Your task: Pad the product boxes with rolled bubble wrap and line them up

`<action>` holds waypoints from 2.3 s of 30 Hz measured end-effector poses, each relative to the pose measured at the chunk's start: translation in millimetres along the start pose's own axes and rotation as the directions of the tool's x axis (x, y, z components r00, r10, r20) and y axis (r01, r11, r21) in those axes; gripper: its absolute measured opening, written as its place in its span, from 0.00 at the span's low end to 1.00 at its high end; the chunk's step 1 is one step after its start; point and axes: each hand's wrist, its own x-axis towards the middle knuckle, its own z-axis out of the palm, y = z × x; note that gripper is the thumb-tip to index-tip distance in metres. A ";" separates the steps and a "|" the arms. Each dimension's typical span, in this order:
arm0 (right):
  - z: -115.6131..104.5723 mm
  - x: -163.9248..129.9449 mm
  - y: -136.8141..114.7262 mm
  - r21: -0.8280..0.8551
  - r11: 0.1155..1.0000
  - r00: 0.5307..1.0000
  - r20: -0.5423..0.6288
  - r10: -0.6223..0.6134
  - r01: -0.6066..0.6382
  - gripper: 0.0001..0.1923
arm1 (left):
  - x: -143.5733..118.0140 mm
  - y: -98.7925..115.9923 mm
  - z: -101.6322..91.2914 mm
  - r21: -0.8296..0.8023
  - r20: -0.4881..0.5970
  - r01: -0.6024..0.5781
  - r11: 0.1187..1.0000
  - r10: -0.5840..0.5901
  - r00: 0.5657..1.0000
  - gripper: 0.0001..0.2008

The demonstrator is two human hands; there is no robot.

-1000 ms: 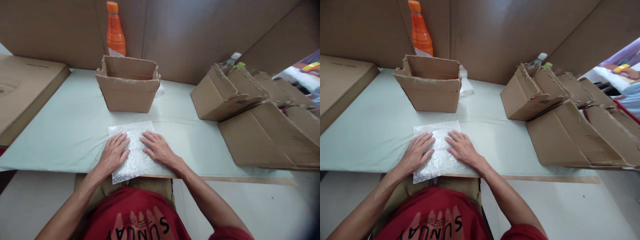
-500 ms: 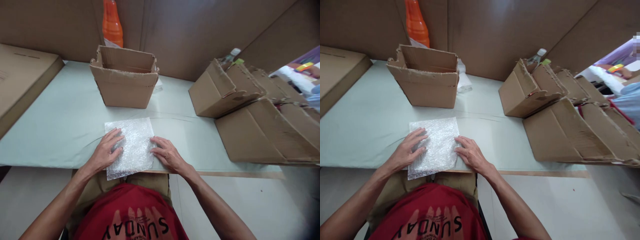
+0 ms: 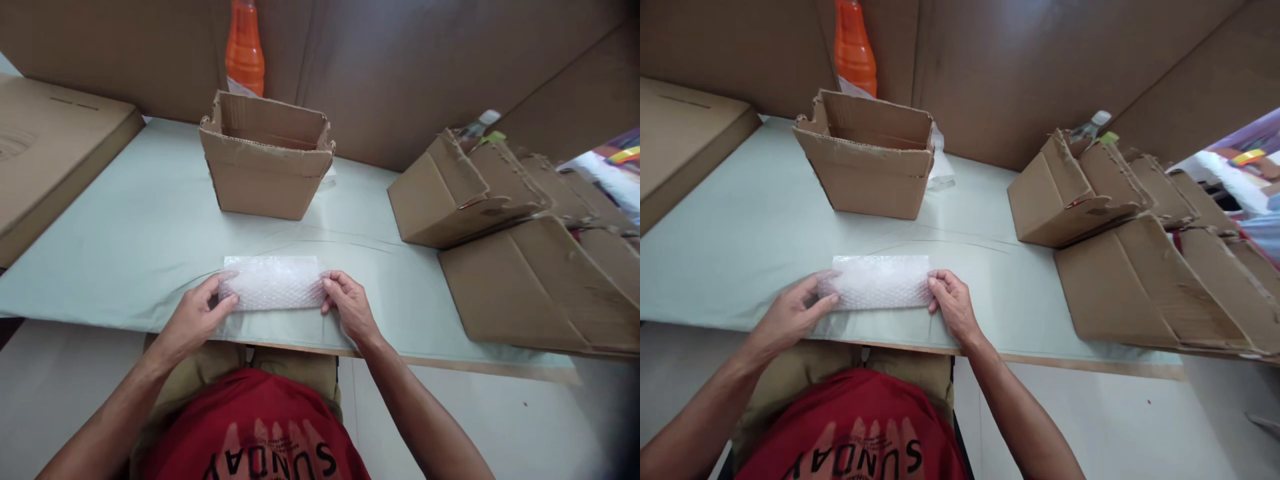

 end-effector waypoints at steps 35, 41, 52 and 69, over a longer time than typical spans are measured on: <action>41.3 -81.4 1.0 -0.536 0.804 0.953 0.277 -0.123 0.259 0.24 | 133.0 58.4 25.8 0.613 0.417 -0.470 0.635 0.244 0.875 0.19; 46.9 -79.5 -6.2 -0.439 0.878 0.963 0.256 -0.081 0.191 0.14 | 97.8 36.0 11.8 0.558 0.292 -0.537 0.633 0.456 0.841 0.25; 34.4 -65.8 1.2 -0.081 0.995 0.938 0.334 0.088 -0.064 0.16 | -21.3 -10.4 19.9 0.263 0.407 -0.776 0.574 0.663 0.628 0.30; 44.2 -22.7 -1.9 -0.479 0.836 0.958 0.222 -0.180 0.268 0.18 | 2.7 16.6 32.6 0.018 0.012 -0.182 0.983 0.182 0.983 0.20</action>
